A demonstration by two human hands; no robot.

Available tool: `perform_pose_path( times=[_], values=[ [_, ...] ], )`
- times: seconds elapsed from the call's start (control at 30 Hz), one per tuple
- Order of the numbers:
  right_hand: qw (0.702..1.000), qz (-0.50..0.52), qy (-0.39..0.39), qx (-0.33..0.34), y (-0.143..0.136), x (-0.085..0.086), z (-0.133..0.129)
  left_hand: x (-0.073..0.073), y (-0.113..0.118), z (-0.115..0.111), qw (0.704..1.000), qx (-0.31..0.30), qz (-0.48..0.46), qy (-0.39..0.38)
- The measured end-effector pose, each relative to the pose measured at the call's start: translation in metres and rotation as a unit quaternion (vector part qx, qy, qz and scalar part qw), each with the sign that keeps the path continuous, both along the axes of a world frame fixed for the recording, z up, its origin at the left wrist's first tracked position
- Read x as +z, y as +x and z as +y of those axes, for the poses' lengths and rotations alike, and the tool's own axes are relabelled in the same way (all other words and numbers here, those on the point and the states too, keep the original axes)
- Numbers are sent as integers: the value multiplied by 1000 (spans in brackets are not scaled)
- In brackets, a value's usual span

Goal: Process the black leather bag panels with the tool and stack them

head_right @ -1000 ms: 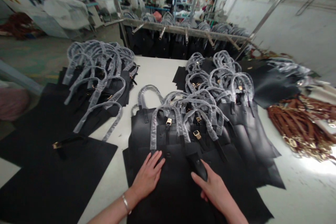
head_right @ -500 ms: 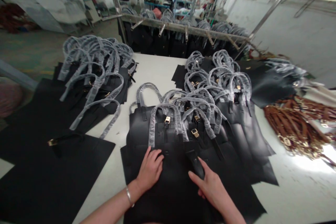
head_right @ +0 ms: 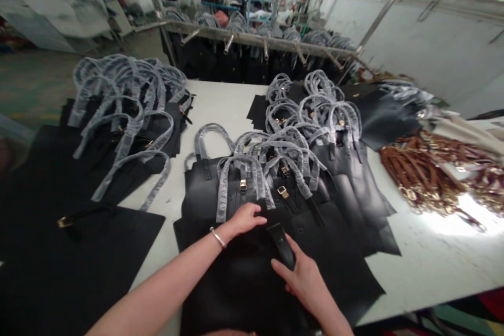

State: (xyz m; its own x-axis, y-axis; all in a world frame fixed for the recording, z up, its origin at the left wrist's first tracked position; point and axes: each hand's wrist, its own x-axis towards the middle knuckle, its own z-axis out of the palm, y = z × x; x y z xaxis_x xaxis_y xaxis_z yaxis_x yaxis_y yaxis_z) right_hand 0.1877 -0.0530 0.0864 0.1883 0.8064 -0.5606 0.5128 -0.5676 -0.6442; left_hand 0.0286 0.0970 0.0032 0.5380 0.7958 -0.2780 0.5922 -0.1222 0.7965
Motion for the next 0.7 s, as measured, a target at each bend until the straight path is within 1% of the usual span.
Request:
perform_pose_path(
  times=[0.17,0.3,0.43,0.6,0.63,0.7],
  values=[
    [1000,11,15,-15,-3,1,10,-11,3,-2,994,6,-66,-91],
    [999,-3,12,-30,1,2,10,-18,5,-7,983,39,-105,-147],
    [1000,23,-14,-9,1,7,12,-20,6,-7,974,61,-133,-175],
    [999,-27,9,-39,0,18,20,-23,8,-6,968,74,-143,-192],
    [999,-28,6,-41,1,20,19,-24,8,-5,968,75,-142,-194],
    [1000,-3,-11,-24,2,20,15,-24,9,-5,967,74,-142,-198]
  ],
)
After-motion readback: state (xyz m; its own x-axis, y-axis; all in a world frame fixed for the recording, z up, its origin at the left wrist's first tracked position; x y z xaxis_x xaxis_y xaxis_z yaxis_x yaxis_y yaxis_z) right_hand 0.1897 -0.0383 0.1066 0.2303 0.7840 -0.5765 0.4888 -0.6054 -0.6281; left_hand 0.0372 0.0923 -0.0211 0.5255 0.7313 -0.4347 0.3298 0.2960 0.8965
